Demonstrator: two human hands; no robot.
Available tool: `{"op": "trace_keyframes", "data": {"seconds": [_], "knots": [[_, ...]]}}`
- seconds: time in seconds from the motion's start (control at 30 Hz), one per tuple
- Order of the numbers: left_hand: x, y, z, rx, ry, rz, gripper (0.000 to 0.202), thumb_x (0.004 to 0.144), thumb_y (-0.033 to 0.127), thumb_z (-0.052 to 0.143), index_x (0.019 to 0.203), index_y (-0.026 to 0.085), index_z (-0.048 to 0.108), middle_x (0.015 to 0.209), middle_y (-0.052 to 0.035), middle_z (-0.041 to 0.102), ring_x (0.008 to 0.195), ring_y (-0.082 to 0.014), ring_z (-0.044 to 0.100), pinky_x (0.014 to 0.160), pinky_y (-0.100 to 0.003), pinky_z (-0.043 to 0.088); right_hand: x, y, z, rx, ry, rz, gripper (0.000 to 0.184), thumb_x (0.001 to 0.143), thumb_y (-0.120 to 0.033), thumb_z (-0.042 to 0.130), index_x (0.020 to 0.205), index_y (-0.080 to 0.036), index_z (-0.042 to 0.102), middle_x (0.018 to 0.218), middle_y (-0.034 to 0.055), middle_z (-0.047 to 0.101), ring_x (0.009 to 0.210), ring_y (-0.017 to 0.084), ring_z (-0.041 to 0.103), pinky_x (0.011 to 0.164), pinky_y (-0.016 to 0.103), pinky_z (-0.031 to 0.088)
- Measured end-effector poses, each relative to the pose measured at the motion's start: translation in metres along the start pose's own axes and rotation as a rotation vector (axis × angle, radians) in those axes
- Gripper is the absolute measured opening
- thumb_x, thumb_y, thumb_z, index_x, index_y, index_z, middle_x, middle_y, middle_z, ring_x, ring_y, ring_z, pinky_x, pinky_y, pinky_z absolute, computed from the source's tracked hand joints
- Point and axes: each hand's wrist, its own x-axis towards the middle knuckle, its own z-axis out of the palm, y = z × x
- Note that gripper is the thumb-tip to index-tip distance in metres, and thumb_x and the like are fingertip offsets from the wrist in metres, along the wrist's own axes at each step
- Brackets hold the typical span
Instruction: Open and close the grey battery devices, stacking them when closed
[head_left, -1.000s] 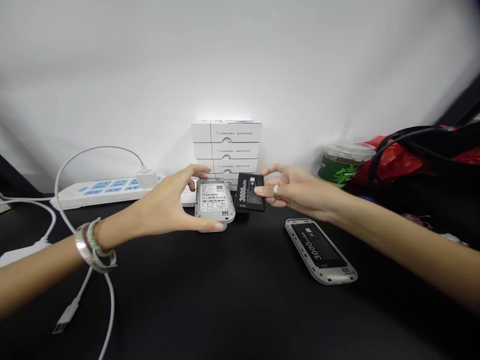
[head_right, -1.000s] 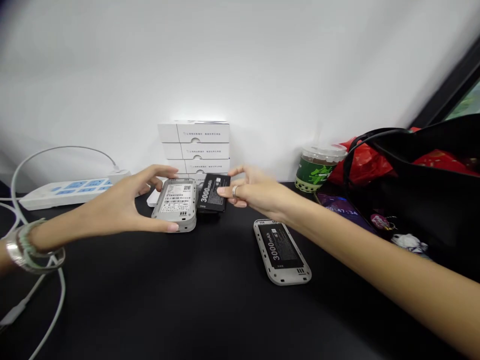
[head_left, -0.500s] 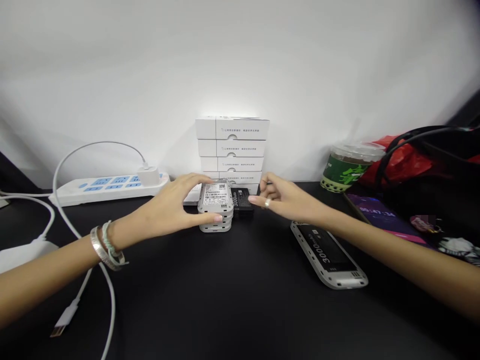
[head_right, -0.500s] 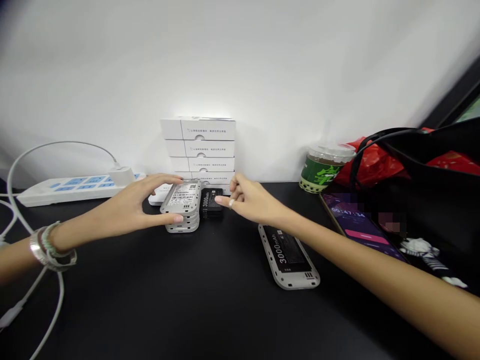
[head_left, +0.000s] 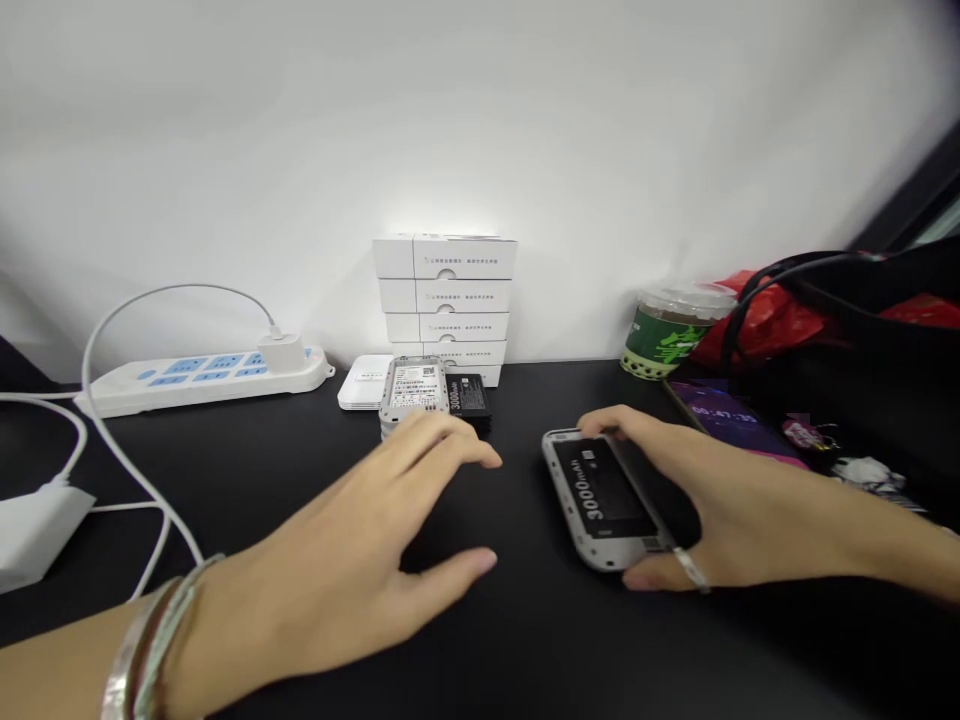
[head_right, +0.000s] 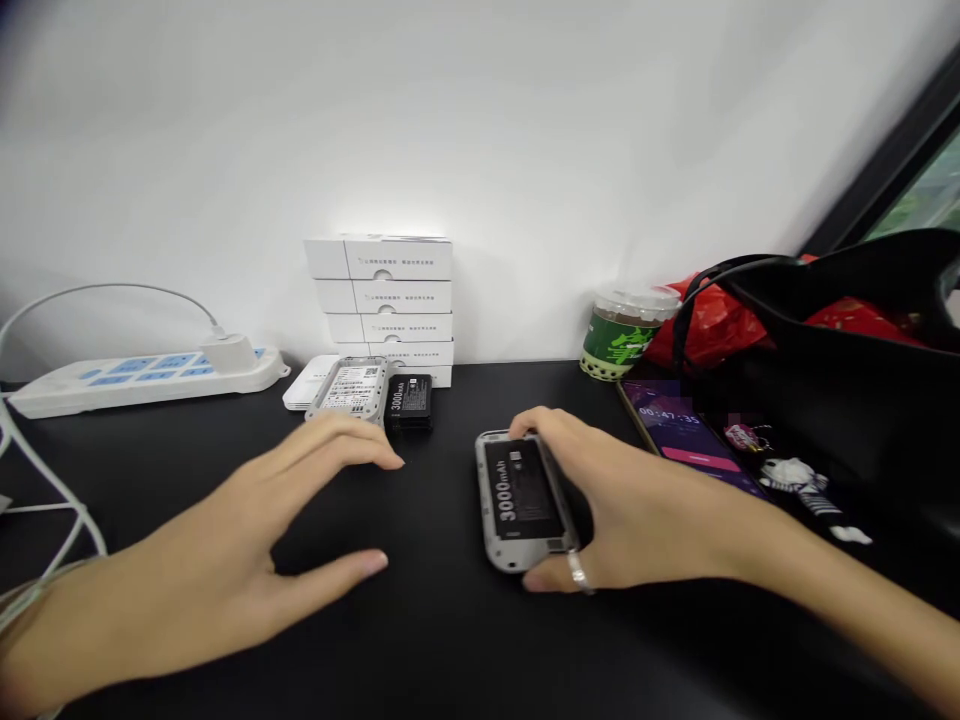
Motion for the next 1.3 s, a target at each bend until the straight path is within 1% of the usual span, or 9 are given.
{"op": "trace_keyframes", "data": {"seconds": [0.13, 0.23, 0.37, 0.5, 0.63, 0.8, 0.93, 1.07, 1.3], "knots": [[-0.003, 0.006, 0.02, -0.131, -0.095, -0.086, 0.102, 0.073, 0.051, 0.08, 0.148, 0.037, 0.012, 0.148, -0.008, 0.039, 0.131, -0.0318, 0.049, 0.105, -0.049, 0.052, 0.011, -0.037, 0.015, 0.095, -0.033, -0.157, 0.08, 0.058, -0.051, 0.084, 0.124, -0.025, 0.047, 0.122, 0.0096, 0.058, 0.106, 0.032, 0.062, 0.087, 0.044, 0.055], [-0.001, 0.002, 0.029, -0.19, -0.177, -0.158, 0.122, 0.065, 0.063, 0.081, 0.152, 0.034, 0.0, 0.156, -0.0139, 0.028, 0.141, -0.0395, 0.038, 0.107, -0.059, 0.048, 0.02, -0.052, 0.021, 0.158, -0.08, -0.256, 0.072, 0.059, -0.051, 0.084, 0.115, -0.021, 0.05, 0.12, 0.0102, 0.054, 0.109, 0.03, 0.057, 0.095, 0.044, 0.051], [0.004, 0.001, 0.033, -0.255, -0.184, -0.237, 0.12, 0.065, 0.062, 0.081, 0.153, 0.027, 0.006, 0.154, -0.0196, 0.029, 0.141, -0.0439, 0.036, 0.106, -0.062, 0.047, 0.03, -0.053, 0.023, 0.25, -0.14, -0.202, 0.068, 0.06, -0.048, 0.085, 0.111, -0.021, 0.049, 0.119, 0.0081, 0.051, 0.11, 0.028, 0.053, 0.097, 0.045, 0.048], [0.009, 0.009, 0.03, -0.218, -0.079, -0.09, 0.105, 0.065, 0.044, 0.084, 0.146, 0.029, 0.018, 0.142, -0.0131, 0.044, 0.129, -0.0356, 0.049, 0.102, -0.051, 0.053, 0.036, -0.047, 0.026, 0.405, -0.108, -0.108, 0.055, 0.066, -0.047, 0.083, 0.101, -0.024, 0.047, 0.109, 0.0042, 0.051, 0.1, 0.025, 0.054, 0.088, 0.043, 0.052], [0.017, 0.012, 0.015, -0.099, 0.06, 0.024, 0.101, 0.065, 0.042, 0.085, 0.143, 0.026, 0.022, 0.137, -0.0106, 0.048, 0.124, -0.0322, 0.052, 0.102, -0.045, 0.052, 0.033, -0.049, 0.023, 0.597, 0.147, -0.269, 0.043, 0.075, -0.035, 0.08, 0.097, -0.026, 0.044, 0.11, 0.0031, 0.052, 0.104, 0.023, 0.055, 0.088, 0.038, 0.053], [0.036, -0.01, -0.016, 0.022, 0.21, 0.003, 0.105, 0.064, 0.056, 0.083, 0.144, 0.021, 0.026, 0.141, -0.0141, 0.047, 0.126, -0.0339, 0.051, 0.106, -0.046, 0.046, 0.04, -0.065, 0.0, 0.961, 0.241, -0.411, 0.048, 0.084, -0.02, 0.072, 0.117, -0.032, 0.04, 0.091, -0.0037, 0.066, 0.082, 0.016, 0.068, 0.071, 0.029, 0.057], [0.045, -0.048, -0.039, -0.014, 0.19, -0.15, 0.103, 0.061, 0.065, 0.082, 0.142, 0.026, 0.03, 0.137, -0.0129, 0.053, 0.115, -0.034, 0.055, 0.098, -0.05, 0.048, 0.067, -0.061, -0.014, 1.148, 0.519, -0.218, 0.039, 0.079, -0.021, 0.077, 0.099, -0.025, 0.044, 0.071, -0.0067, 0.062, 0.054, 0.007, 0.054, 0.05, 0.017, 0.044], [0.041, -0.081, -0.044, -0.123, 0.096, -0.265, 0.095, 0.071, 0.065, 0.075, 0.145, 0.032, 0.026, 0.14, -0.0131, 0.052, 0.111, -0.0332, 0.057, 0.097, -0.055, 0.045, 0.098, -0.039, -0.006, 1.132, 0.269, 0.137, 0.037, 0.076, -0.016, 0.079, 0.091, -0.02, 0.046, 0.058, -0.0099, 0.046, 0.045, 0.004, 0.038, 0.04, 0.015, 0.028], [0.031, -0.086, -0.033, -0.021, 0.145, -0.197, 0.098, 0.073, 0.064, 0.073, 0.149, 0.037, 0.017, 0.137, -0.0105, 0.054, 0.115, -0.0338, 0.056, 0.092, -0.051, 0.047, 0.129, -0.031, 0.025, 1.04, 0.129, 0.153, 0.028, 0.085, -0.017, 0.071, 0.083, -0.02, 0.043, 0.052, -0.0106, 0.043, 0.043, 0.004, 0.034, 0.042, 0.018, 0.025]]}}
